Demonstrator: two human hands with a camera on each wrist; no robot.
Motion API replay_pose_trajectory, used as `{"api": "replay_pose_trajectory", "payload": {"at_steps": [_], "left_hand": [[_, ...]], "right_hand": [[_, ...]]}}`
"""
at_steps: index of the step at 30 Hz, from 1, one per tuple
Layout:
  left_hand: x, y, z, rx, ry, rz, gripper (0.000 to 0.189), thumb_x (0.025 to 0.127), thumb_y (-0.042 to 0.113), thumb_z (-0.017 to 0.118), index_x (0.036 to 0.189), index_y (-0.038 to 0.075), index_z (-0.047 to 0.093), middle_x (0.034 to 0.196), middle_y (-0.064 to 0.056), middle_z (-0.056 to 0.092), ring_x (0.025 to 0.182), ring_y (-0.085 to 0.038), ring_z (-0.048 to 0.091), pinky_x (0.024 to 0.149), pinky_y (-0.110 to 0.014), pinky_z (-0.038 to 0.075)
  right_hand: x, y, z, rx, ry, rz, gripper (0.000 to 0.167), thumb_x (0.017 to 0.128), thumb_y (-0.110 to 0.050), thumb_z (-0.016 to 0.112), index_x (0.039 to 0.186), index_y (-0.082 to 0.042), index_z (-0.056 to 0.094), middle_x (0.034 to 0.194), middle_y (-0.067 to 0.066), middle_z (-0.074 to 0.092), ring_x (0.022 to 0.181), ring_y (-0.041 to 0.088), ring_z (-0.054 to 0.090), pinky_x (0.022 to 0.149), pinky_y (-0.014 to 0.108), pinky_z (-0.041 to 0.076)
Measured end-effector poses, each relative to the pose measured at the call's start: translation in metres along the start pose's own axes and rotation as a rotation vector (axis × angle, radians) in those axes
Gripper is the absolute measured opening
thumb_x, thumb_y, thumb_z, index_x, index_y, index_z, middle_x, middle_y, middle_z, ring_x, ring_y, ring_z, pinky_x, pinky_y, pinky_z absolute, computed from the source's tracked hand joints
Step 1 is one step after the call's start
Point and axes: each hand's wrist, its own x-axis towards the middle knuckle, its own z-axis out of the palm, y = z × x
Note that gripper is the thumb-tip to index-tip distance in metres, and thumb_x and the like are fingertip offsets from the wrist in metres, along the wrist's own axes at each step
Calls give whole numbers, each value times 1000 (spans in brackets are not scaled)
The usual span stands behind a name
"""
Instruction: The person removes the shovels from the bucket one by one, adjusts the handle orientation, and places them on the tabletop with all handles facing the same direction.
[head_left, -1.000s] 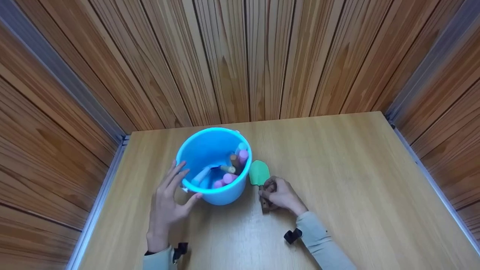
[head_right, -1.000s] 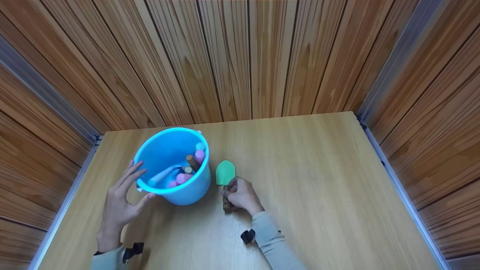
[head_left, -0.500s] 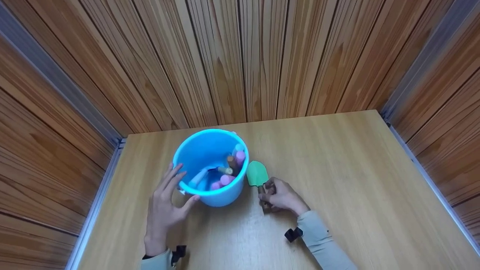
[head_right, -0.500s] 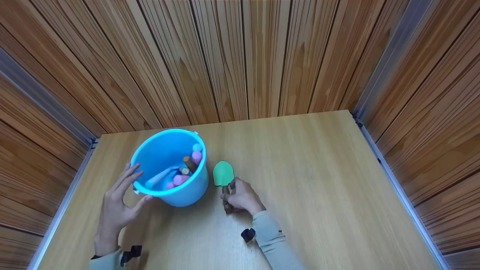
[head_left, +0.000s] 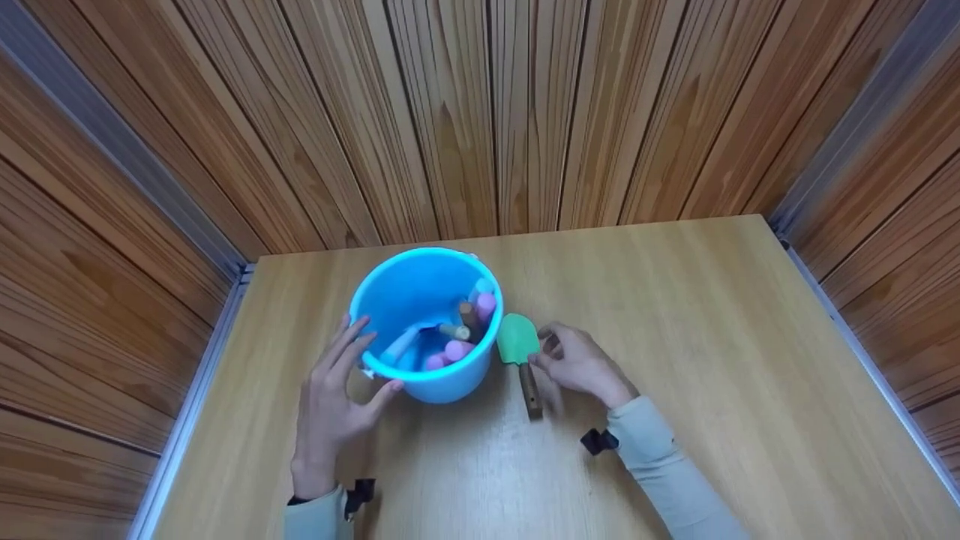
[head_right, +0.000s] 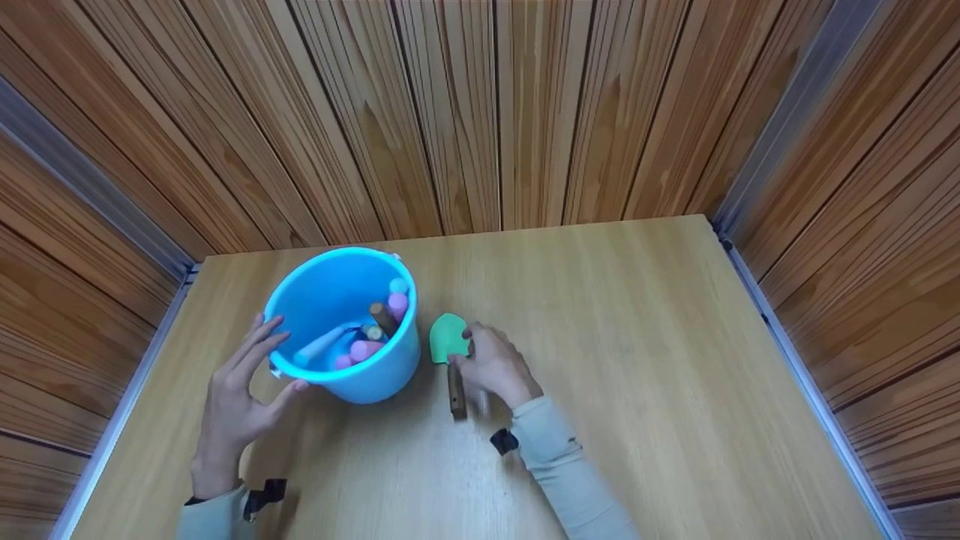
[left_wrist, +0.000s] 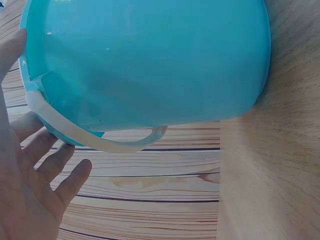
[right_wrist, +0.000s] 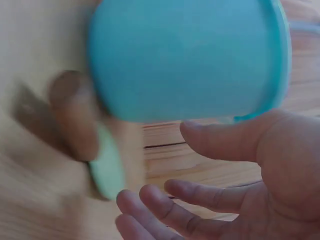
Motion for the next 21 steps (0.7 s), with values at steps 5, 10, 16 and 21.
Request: {"api": "replay_pose_trajectory", "payload": {"at_steps": [5,10,16,21], "left_hand": [[1,0,1,-4,2,-4,74,81,41,94,148,26,65,163,-1,54,159,-27,39,108,-57,55],[-1,0,0,1,-1,-15,73,82,43,93,148,26,65,163,2,53,160,-24,38,109,-56,54],[-1,0,1,-1,3,-7,74,82,43,93,148,26,65,163,1,53,159,-26,39,109,-57,54],[0,0,1,3,6,1,75,81,43,93,148,24,65,163,0,54,158,-30,41,106,-58,55]], "right_hand": [[11,-44,-26,-88,15,-63,40,107,-26,67,143,-10,60,132,14,67,118,29,67,99,47,62],[24,-88,-39,-217,1,-160,44,109,-26,65,147,-6,58,143,19,62,130,36,64,107,52,58],[36,-115,-39,-290,-5,-323,43,107,-19,66,146,-1,59,143,22,62,130,38,66,104,52,60],[43,-130,-32,-398,-42,-406,44,107,-21,68,146,-2,61,140,21,63,122,34,67,97,49,64]]}}
